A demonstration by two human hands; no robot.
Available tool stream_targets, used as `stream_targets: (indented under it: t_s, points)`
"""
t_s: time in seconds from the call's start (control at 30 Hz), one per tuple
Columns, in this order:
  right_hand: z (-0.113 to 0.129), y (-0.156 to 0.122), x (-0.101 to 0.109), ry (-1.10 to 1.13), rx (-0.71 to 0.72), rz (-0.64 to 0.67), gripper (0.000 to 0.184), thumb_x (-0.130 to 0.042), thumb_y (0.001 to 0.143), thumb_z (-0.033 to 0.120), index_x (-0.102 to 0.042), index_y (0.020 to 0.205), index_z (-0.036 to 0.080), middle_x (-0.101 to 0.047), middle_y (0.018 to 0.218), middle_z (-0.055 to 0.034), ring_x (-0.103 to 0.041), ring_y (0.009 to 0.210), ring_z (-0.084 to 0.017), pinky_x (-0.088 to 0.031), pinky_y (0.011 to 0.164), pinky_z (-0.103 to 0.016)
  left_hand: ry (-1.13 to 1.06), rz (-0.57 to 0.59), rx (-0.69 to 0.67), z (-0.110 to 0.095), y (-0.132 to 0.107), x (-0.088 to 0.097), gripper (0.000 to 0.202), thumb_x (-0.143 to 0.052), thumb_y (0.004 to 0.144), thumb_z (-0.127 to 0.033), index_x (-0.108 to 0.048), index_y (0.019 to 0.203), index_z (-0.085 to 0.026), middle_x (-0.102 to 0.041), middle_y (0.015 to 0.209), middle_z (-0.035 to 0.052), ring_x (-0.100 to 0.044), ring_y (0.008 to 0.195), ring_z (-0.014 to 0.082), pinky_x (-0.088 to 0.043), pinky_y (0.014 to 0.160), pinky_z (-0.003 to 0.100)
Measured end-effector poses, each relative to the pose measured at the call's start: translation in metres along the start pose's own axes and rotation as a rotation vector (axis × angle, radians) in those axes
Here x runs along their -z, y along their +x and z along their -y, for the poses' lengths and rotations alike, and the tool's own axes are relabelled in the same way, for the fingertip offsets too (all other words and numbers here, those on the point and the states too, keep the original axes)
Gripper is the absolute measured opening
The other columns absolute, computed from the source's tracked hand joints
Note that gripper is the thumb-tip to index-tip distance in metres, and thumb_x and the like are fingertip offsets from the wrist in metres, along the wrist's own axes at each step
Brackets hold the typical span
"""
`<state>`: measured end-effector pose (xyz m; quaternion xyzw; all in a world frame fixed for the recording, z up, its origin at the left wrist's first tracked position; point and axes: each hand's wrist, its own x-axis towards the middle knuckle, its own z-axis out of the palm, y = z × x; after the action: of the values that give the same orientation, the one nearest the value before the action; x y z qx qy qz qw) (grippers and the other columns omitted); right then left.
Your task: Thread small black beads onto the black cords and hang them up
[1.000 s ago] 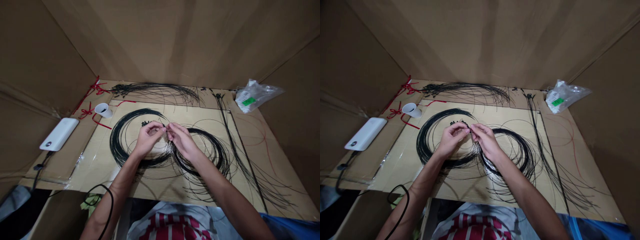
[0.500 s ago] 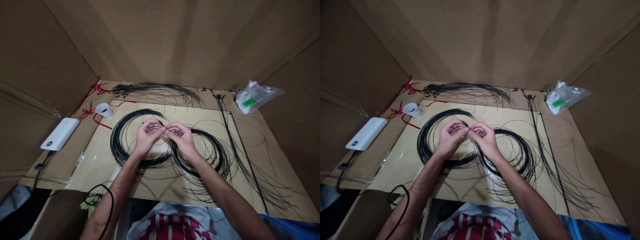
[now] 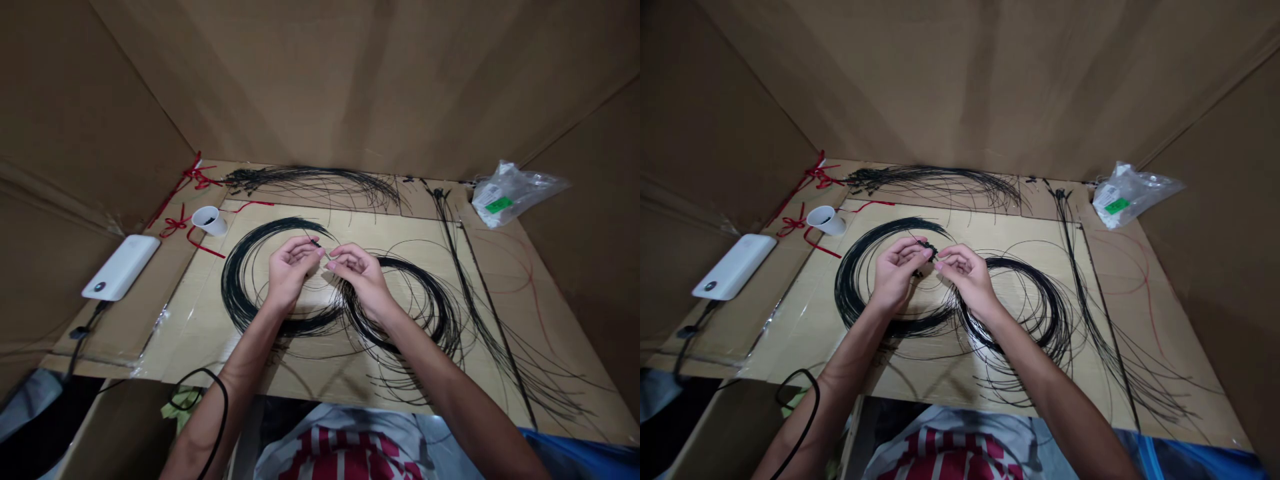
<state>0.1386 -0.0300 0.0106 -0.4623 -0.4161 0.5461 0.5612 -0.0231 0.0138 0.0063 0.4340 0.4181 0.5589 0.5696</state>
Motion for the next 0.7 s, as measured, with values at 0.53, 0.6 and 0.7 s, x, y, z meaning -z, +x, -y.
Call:
stream_targets:
  t_s: [0.53, 0.6, 0.7]
  points:
    - [-0.0008, -0.0002, 0.0039, -0.248, 0.156, 0.006, 0.02, -0.08, 0.091, 0.04, -0.072, 0.101, 0.025, -0.068, 0.077, 0.0013, -0.049, 0.064, -0.017, -0.039, 0.064, -0.032, -0.01, -0.035, -0.004, 0.0013, 0.0008, 0.0005, 0.045, -0.099, 0.067, -0.031, -0.079, 0.105, -0.018, -0.079, 0.085, 0.0032, -0.075, 0.078, 0.0145, -0.06, 0.075, 0.024]
    - [0.0001, -0.0015, 0.0038, -0.339, 0.241, -0.019, 0.013, -0.077, 0.093, 0.036, -0.072, 0.099, 0.025, -0.066, 0.08, 0.0006, -0.048, 0.066, -0.017, -0.039, 0.066, -0.032, -0.019, -0.028, 0.011, 0.0011, 0.0005, -0.0005, 0.045, -0.1, 0.066, -0.031, -0.078, 0.104, -0.018, -0.079, 0.084, 0.0029, -0.075, 0.075, 0.0144, -0.06, 0.072, 0.024]
    - [0.0039, -0.0039, 0.0028, -0.468, 0.378, -0.03, 0.005, -0.074, 0.095, 0.03, -0.072, 0.095, 0.026, -0.066, 0.091, -0.0023, -0.049, 0.069, -0.018, -0.041, 0.069, -0.034, -0.026, -0.02, 0.024, 0.0006, -0.0006, -0.0024, 0.045, -0.1, 0.066, -0.033, -0.078, 0.103, -0.019, -0.079, 0.084, 0.003, -0.074, 0.074, 0.0148, -0.06, 0.07, 0.025]
